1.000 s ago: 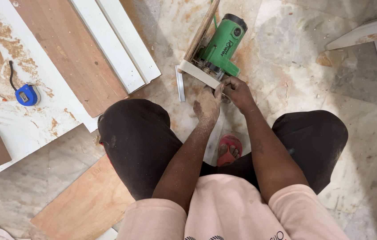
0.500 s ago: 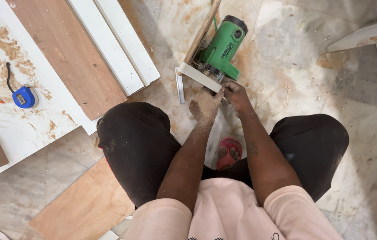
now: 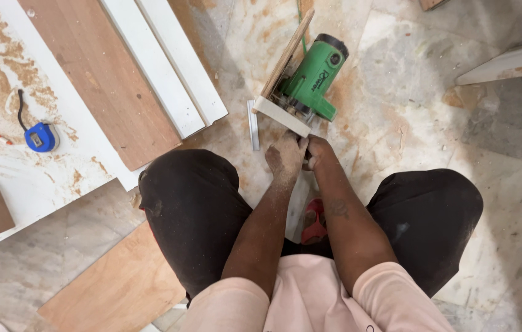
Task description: The person uses a green circular saw to cut a long white wooden trim piece. They adjust the saw's guide, apply masking tape to the guide, and then proceed to cut the wood while sitting on the floor.
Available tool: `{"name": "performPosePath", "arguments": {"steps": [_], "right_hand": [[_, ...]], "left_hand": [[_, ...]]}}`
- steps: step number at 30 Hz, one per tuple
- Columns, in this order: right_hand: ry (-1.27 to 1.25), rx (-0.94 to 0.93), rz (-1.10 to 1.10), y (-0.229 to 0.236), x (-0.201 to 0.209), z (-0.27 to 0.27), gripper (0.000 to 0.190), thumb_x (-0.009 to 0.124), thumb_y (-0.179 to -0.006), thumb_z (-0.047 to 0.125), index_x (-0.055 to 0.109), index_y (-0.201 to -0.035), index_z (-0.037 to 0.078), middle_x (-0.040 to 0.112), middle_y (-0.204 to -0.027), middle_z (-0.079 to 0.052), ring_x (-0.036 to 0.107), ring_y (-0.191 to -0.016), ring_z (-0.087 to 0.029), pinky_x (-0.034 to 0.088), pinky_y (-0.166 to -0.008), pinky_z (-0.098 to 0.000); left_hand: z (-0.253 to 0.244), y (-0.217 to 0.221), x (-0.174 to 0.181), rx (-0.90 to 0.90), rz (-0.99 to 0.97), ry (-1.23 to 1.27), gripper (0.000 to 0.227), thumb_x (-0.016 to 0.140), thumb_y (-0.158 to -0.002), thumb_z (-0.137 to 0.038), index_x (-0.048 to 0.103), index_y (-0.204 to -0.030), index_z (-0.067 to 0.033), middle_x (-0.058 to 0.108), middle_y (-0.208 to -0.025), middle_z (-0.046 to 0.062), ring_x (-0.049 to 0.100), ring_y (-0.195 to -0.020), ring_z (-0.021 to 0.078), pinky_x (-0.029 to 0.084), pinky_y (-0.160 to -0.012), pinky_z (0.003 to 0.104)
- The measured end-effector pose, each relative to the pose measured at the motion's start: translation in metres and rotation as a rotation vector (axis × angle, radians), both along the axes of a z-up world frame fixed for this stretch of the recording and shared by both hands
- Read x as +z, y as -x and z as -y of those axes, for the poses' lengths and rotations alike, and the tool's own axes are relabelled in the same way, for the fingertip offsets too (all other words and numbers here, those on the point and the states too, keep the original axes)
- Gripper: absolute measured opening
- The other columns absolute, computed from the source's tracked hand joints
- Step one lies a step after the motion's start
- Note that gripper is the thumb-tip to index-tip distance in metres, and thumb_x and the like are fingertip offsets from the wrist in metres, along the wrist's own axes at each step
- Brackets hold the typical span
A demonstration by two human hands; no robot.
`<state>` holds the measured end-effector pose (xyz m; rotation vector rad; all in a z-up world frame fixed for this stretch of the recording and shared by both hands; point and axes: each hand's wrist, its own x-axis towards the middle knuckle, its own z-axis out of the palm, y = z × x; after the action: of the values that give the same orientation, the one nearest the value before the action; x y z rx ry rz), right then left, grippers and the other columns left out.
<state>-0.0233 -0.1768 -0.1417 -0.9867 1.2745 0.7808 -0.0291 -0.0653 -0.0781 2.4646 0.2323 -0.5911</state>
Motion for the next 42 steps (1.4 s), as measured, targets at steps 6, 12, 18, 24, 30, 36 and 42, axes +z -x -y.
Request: {"name": "performPosePath", "arguments": {"steps": [6,12,18,24,30,36,42], "right_hand": [[0.187,-0.477,0.285,0.04,-0.066,0.028,0.017,0.059,-0.096,0.007,0.071,-0.104,-0.003,0.069,-0.096,-0.018,0.066,-0.078,-0.031,0.057,-0.061,-0.0435],[0.542,-0.666,0.474,0.025,-0.026,0.059,0.029,0.06,-0.093,-0.003,0.05,-0.118,0.007,0.066,-0.098,-0.009,0.07,-0.079,-0.019,0.062,-0.067,-0.0376],[0.531,-0.124,0.844,0.001,0.141,0.076,0.04,0.063,-0.098,0.004,0.049,-0.136,0.005,0.065,-0.094,-0.01,0.063,-0.076,-0.016,0.053,-0.067,-0.031],[0.402,0.571,0.94,0.007,0.268,0.079,0.041,0.067,-0.098,0.013,0.06,-0.138,0.006,0.069,-0.101,-0.006,0.061,-0.084,-0.011,0.053,-0.073,-0.0288],[0.253,0.675,0.963,0.0,0.305,0.036,0.053,0.071,-0.093,0.021,0.058,-0.144,0.011,0.069,-0.107,-0.003,0.062,-0.084,-0.01,0.054,-0.072,-0.0283],[0.235,0.73,0.931,-0.01,0.321,0.014,0.062,0.072,-0.091,0.022,0.051,-0.148,0.012,0.072,-0.117,-0.002,0.06,-0.081,-0.011,0.054,-0.07,-0.0286],[0.404,0.79,0.954,-0.019,0.327,-0.002,0.043,0.066,-0.1,0.026,0.055,-0.136,0.005,0.075,-0.091,-0.008,0.07,-0.075,-0.01,0.058,-0.068,-0.0273]], "left_hand": [[0.007,-0.005,-0.012,0.053,0.007,-0.025,0.044,0.062,-0.088,-0.051,0.076,-0.103,-0.0122,0.078,-0.092,0.013,0.075,-0.084,0.0332,0.058,-0.076,0.046],[0.009,-0.008,-0.039,-0.013,-0.255,-0.022,0.042,0.059,-0.09,-0.05,0.077,-0.095,-0.0119,0.08,-0.086,0.01,0.078,-0.078,0.0275,0.06,-0.074,0.042],[0.012,-0.007,0.033,-0.164,-0.673,0.211,0.043,0.056,-0.092,-0.048,0.078,-0.087,-0.0116,0.082,-0.079,0.006,0.08,-0.072,0.0218,0.062,-0.073,0.038],[-0.009,-0.031,0.161,-0.186,-0.121,0.37,0.039,0.062,-0.094,-0.04,0.072,-0.112,-0.0075,0.075,-0.096,0.011,0.072,-0.073,0.0176,0.06,-0.073,0.036],[-0.047,-0.048,0.191,-0.067,-0.045,0.832,0.037,0.077,-0.09,-0.032,0.071,-0.108,-0.0006,0.068,-0.106,0.009,0.069,-0.091,0.0141,0.059,-0.083,0.031],[-0.053,-0.038,0.193,0.057,0.01,0.879,0.024,0.074,-0.094,-0.024,0.069,-0.096,-0.0005,0.066,-0.098,0.01,0.064,-0.088,0.0149,0.054,-0.079,0.031],[-0.078,-0.075,0.191,0.09,0.321,0.574,0.013,0.068,-0.095,-0.016,0.069,-0.096,-0.003,0.069,-0.092,0.01,0.067,-0.085,0.0211,0.054,-0.079,0.036]]}}
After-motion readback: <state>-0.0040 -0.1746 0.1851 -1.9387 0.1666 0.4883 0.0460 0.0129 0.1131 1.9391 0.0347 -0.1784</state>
